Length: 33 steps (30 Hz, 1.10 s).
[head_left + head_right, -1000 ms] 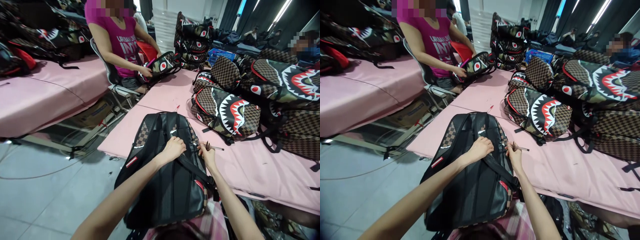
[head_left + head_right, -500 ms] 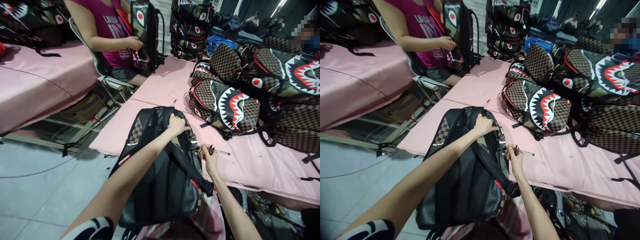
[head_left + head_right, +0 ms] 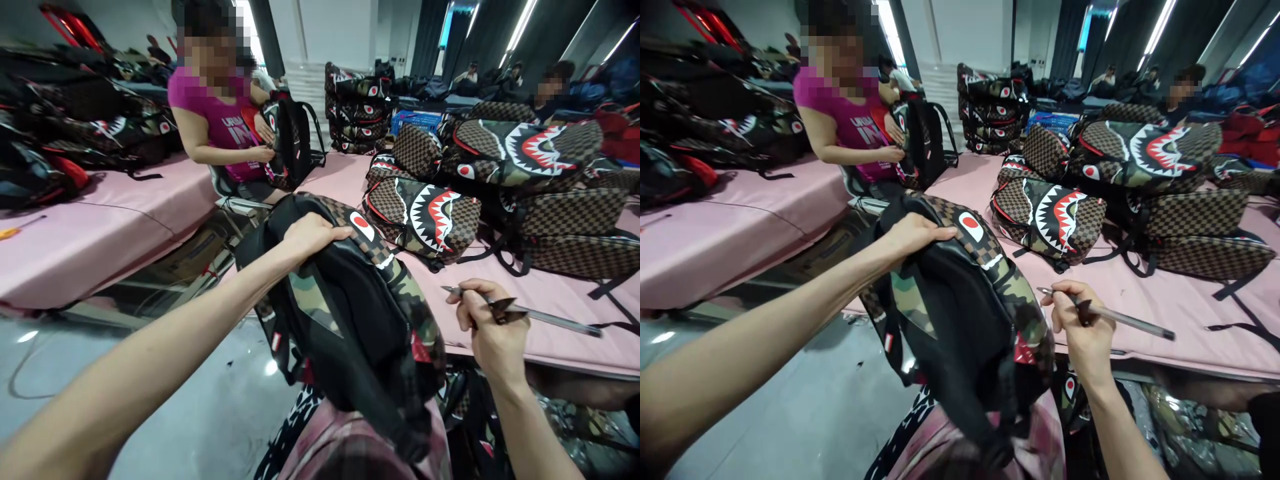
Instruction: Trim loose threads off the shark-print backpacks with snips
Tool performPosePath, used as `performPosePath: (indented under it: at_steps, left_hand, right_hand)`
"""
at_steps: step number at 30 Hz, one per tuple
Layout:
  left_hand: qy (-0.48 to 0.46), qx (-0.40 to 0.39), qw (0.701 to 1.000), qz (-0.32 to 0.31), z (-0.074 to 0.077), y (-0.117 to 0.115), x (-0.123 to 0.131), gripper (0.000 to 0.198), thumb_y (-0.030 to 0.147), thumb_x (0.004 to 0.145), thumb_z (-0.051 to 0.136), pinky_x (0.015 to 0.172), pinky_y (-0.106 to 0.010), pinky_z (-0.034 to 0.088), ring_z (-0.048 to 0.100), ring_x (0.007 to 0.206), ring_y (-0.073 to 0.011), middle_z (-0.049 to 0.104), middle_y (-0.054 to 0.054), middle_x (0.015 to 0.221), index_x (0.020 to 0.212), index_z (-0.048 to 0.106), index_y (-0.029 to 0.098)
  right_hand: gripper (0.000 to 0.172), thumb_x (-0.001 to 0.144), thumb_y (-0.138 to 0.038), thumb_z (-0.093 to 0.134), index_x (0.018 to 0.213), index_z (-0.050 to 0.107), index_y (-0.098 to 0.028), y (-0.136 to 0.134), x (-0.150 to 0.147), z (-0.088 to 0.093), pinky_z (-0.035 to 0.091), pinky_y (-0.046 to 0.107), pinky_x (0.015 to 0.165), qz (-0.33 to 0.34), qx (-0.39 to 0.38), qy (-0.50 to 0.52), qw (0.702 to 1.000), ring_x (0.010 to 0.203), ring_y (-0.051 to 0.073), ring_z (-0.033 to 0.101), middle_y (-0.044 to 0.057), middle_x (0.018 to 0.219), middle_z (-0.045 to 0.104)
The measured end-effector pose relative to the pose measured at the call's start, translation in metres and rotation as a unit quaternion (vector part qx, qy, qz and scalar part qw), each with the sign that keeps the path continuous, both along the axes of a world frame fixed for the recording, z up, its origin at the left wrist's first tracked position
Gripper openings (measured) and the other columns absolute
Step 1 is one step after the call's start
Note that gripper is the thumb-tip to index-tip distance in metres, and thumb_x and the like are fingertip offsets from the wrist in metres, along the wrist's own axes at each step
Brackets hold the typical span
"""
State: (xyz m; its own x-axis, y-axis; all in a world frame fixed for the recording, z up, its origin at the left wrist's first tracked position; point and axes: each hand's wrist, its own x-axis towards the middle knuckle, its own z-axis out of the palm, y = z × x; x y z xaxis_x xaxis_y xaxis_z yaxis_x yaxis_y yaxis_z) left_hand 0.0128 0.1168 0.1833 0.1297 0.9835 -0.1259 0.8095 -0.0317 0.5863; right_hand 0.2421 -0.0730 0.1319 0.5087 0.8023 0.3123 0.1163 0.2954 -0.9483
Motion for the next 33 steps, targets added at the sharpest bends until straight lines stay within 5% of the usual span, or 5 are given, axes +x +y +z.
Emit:
performPosePath:
  at_steps: [3, 6, 12, 27, 33]
  left_hand:
    - [0.080, -0.036, 0.996, -0.035, -0.019, -0.028, 0.011, 0.047, 0.065, 0.065, 0.055, 0.060, -0.032, 0.045, 0.064, 0.076, -0.0276, 0.068, -0.007, 0.069, 0.071, 0.067, 0.019]
    - [0.105, -0.076, 0.991, -0.030, -0.045, -0.040, 0.020, 0.049, 0.064, 0.069, 0.051, 0.072, -0.035, 0.046, 0.063, 0.091, -0.0302, 0.070, -0.010, 0.090, 0.082, 0.067, 0.020]
    - [0.102, -0.077, 0.992, 0.003, -0.064, -0.015, 0.031, 0.055, 0.060, 0.070, 0.053, 0.085, -0.039, 0.044, 0.056, 0.108, -0.0319, 0.061, -0.014, 0.117, 0.104, 0.062, 0.018]
    - [0.123, -0.061, 0.990, -0.015, -0.071, 0.002, 0.033, 0.055, 0.065, 0.069, 0.048, 0.084, -0.037, 0.044, 0.058, 0.105, -0.0314, 0.064, -0.010, 0.113, 0.102, 0.065, 0.024]
    - [0.093, -0.066, 0.993, -0.017, -0.083, 0.012, 0.026, 0.051, 0.065, 0.071, 0.046, 0.082, -0.035, 0.045, 0.060, 0.101, -0.0281, 0.068, -0.007, 0.105, 0.091, 0.068, 0.024]
  right_hand:
    - [0.012, 0.079, -0.032, 0.059, 0.084, 0.060, -0.021, -0.019, -0.003, -0.010, 0.031, 0.022, 0.038, -0.039, 0.010, -0.030, 0.999, 0.040, 0.007, 0.041, 0.001, 0.070, 0.062]
    - [0.014, 0.080, -0.034, 0.056, 0.083, 0.061, -0.021, -0.021, -0.018, -0.051, 0.033, 0.023, 0.041, -0.045, -0.055, -0.096, 0.993, 0.043, 0.009, 0.043, -0.002, 0.060, 0.057]
    - [0.019, 0.083, -0.034, 0.051, 0.082, 0.063, -0.020, 0.002, -0.033, -0.113, 0.046, 0.029, 0.065, -0.065, -0.054, -0.228, 0.970, 0.070, 0.016, 0.059, 0.004, 0.081, 0.064]
    - [0.015, 0.086, -0.030, 0.047, 0.091, 0.058, -0.021, 0.044, -0.028, -0.122, 0.049, 0.030, 0.068, -0.057, -0.007, -0.425, 0.904, 0.076, 0.018, 0.062, 0.006, 0.083, 0.065]
    - [0.013, 0.083, -0.031, 0.052, 0.086, 0.058, -0.020, 0.036, -0.024, -0.125, 0.047, 0.030, 0.067, -0.111, -0.021, -0.373, 0.921, 0.074, 0.018, 0.061, 0.005, 0.081, 0.065]
